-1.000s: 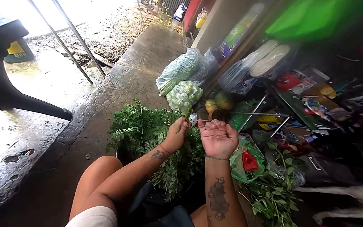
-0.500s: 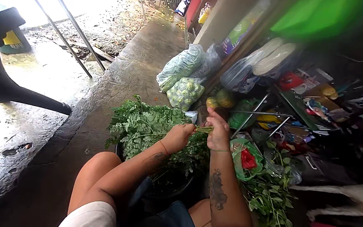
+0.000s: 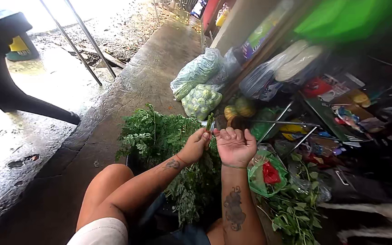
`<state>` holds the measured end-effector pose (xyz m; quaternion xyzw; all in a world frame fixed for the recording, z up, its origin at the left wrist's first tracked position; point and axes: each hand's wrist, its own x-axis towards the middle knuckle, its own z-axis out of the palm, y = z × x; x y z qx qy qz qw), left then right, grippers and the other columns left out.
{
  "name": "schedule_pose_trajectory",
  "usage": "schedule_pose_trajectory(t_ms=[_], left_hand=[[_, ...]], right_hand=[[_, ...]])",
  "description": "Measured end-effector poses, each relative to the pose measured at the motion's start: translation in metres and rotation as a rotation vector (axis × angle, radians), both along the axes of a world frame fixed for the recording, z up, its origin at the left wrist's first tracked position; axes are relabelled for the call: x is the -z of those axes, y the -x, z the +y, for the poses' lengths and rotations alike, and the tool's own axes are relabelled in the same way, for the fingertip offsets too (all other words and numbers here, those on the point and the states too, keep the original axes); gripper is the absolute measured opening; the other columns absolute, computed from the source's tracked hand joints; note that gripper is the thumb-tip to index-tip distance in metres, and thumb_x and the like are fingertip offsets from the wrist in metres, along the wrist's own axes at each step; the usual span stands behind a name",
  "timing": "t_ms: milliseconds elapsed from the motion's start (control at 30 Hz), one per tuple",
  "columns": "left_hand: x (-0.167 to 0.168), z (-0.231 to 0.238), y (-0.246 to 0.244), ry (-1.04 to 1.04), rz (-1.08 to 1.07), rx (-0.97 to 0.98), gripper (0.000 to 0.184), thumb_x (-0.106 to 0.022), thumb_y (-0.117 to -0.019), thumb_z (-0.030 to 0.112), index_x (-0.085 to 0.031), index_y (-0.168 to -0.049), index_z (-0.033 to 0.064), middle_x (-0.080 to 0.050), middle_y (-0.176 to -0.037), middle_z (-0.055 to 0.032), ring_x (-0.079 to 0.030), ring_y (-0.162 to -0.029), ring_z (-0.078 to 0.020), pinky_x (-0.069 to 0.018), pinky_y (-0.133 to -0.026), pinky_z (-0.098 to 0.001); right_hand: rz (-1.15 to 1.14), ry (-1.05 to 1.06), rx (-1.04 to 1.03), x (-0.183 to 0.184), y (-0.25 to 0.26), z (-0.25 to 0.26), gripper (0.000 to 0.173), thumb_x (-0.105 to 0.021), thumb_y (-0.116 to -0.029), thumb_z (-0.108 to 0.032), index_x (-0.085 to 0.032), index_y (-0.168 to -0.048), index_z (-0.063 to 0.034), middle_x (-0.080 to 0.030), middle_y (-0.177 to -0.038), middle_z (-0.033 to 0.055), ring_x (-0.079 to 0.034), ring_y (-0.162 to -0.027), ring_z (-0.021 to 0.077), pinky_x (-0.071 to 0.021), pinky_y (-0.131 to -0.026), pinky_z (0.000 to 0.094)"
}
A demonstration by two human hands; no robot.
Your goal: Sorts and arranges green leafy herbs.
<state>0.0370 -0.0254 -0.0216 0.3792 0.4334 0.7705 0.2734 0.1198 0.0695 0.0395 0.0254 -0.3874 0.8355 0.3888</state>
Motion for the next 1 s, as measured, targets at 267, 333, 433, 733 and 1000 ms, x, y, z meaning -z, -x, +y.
schedule_pose_trajectory(t_ms=[267,333,433,733,1000], left_hand=[[0.007,0.005,-0.009,0.030,0.280,-0.248,0.029,-0.040,-0.1087,0.015,-0.063,-0.102,-0.0018,-0.057,-0.078,-0.0030,-0.056,-0.070,-0.0084,-0.0497,-0.071,-0.0267],[0.005,0.002,-0.007,0.157,0.306,-0.281,0.030,-0.040,-0.1092,0.017,-0.063,-0.105,-0.0012,-0.056,-0.077,-0.0046,-0.055,-0.068,-0.0111,-0.0493,-0.068,-0.0294],[-0.005,-0.004,-0.001,0.344,0.417,-0.258,0.030,-0.041,-0.1100,0.018,-0.063,-0.107,-0.0026,-0.062,-0.085,-0.0129,-0.062,-0.079,-0.0227,-0.0525,-0.077,-0.0418],[-0.021,-0.020,0.006,0.421,0.870,-0.116,0.031,-0.043,-0.1107,0.017,-0.064,-0.113,-0.0050,-0.068,-0.097,-0.0220,-0.069,-0.094,-0.0368,-0.0536,-0.086,-0.0539],[-0.018,-0.024,0.027,0.166,0.608,-0.086,0.026,-0.042,-0.1095,0.015,-0.062,-0.103,-0.0006,-0.057,-0.078,-0.0072,-0.054,-0.066,-0.0146,-0.0483,-0.064,-0.0329]], right_hand=[[-0.306,-0.027,0.487,0.027,0.026,-0.022,0.027,-0.049,-0.1049,0.001,-0.060,-0.129,0.0007,-0.071,-0.113,0.0053,-0.071,-0.099,0.0134,-0.0595,-0.090,0.0298],[-0.265,-0.164,0.563,0.033,0.026,-0.024,0.028,-0.058,-0.1009,0.000,-0.063,-0.128,0.0025,-0.072,-0.120,0.0068,-0.070,-0.108,0.0161,-0.0580,-0.096,0.0325],[-0.259,-0.473,0.578,0.033,0.021,-0.023,0.040,-0.065,-0.0938,0.001,-0.061,-0.134,0.0070,-0.072,-0.124,0.0113,-0.071,-0.110,0.0181,-0.0578,-0.098,0.0338],[-0.824,-0.470,0.315,-0.022,-0.001,0.008,0.030,-0.053,-0.0965,0.003,-0.070,-0.121,0.0039,-0.071,-0.095,0.0096,-0.061,-0.063,0.0117,-0.0506,-0.054,0.0240],[-0.813,-1.149,0.366,0.001,-0.019,0.040,0.029,-0.046,-0.0945,-0.008,-0.074,-0.096,0.0018,-0.062,-0.091,0.0034,-0.057,-0.078,0.0057,-0.0503,-0.071,0.0233]])
